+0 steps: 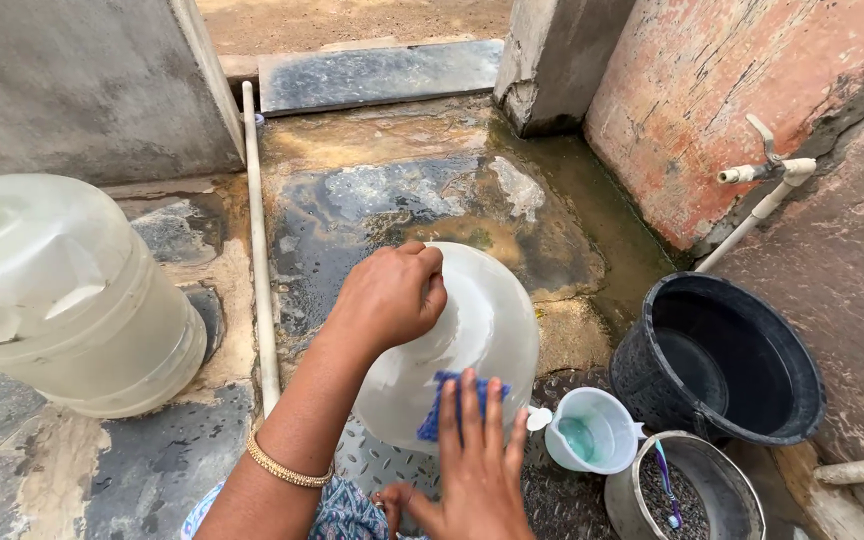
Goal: Scrubbing the exterior and rim of a large plastic water jug using soapy water, a toothbrush, and a sponge.
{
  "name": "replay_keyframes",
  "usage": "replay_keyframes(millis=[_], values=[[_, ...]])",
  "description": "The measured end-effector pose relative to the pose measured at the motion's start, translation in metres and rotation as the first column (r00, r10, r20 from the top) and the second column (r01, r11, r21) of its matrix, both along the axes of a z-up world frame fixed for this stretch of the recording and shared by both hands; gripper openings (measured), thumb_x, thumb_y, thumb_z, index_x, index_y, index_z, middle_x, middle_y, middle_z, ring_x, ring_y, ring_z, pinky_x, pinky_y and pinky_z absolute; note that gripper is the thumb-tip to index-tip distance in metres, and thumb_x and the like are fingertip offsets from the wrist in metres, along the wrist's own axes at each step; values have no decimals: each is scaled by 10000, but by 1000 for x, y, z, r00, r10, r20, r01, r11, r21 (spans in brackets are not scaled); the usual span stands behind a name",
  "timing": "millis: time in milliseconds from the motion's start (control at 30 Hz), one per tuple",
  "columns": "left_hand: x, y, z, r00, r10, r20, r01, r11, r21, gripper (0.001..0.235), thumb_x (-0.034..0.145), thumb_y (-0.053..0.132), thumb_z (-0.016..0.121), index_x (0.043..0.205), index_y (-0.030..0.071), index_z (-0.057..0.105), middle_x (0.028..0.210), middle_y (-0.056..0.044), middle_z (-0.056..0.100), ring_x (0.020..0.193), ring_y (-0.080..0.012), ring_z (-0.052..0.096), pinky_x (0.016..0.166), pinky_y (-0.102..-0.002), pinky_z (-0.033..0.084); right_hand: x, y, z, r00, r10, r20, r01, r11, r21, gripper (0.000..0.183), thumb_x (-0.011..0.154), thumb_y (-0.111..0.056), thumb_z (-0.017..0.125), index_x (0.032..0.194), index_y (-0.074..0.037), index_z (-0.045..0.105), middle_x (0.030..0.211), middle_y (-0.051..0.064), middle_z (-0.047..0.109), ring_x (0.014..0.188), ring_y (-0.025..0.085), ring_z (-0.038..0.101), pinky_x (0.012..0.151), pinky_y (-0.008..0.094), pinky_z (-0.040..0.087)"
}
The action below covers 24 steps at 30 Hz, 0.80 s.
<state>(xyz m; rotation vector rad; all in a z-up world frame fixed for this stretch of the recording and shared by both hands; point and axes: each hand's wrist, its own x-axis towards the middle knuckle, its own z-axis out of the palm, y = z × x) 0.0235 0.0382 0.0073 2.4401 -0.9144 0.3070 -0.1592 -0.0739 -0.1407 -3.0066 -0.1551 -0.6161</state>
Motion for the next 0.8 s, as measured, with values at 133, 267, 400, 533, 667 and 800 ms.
replay_keyframes(millis=[133,267,400,533,667,800], values=[[-2,10,2,995,-98,-8,98,995,22,159,816,170,595,814,32,673,852,-156,694,811,-392,673,738,-515,530,101,-80,48,962,-106,-251,199,901,385,1052,863,-816,261,1635,-115,119,1714,181,61,1553,400,4,1198,606,2],[0,20,0,997,38,-68,-42,998,-44,167,821,166,584,837,51,704,876,-159,710,812,-393,680,738,-521,536,168,-129,23,901,190,-389,292,397,870,972,905,-803,200,1599,-142,356,1636,184,388,1519,338,352,1210,449,288],[6,28,-9,954,277,-112,-282,959,-33,190,837,191,602,873,58,733,880,-191,699,811,-405,683,767,-528,539,81,-46,23,995,-53,85,-57,409,911,909,996,-733,273,1620,-73,235,1685,224,274,1567,357,267,1247,466,207],[12,39,-8,965,254,-60,-258,964,-63,199,829,200,616,798,40,730,868,-180,707,832,-391,686,776,-515,543,2,29,-81,978,-7,210,-151,672,725,1028,990,-765,320,1618,-40,-46,1652,336,-149,1528,480,9,1173,562,179],[19,45,-7,989,137,-57,-139,990,-33,174,779,169,602,772,45,725,843,-156,716,809,-376,689,750,-503,548,35,2,-42,961,-61,271,-120,790,602,983,971,-772,202,1646,-86,3,1710,277,-57,1590,470,21,1276,619,82],[18,46,-8,996,63,-69,-66,997,-46,174,767,160,585,768,53,722,835,-146,719,786,-352,698,732,-489,557,141,-126,-85,991,55,-123,128,-113,985,1073,893,-849,175,1602,-68,-20,1724,192,63,1592,320,160,1252,471,191]])
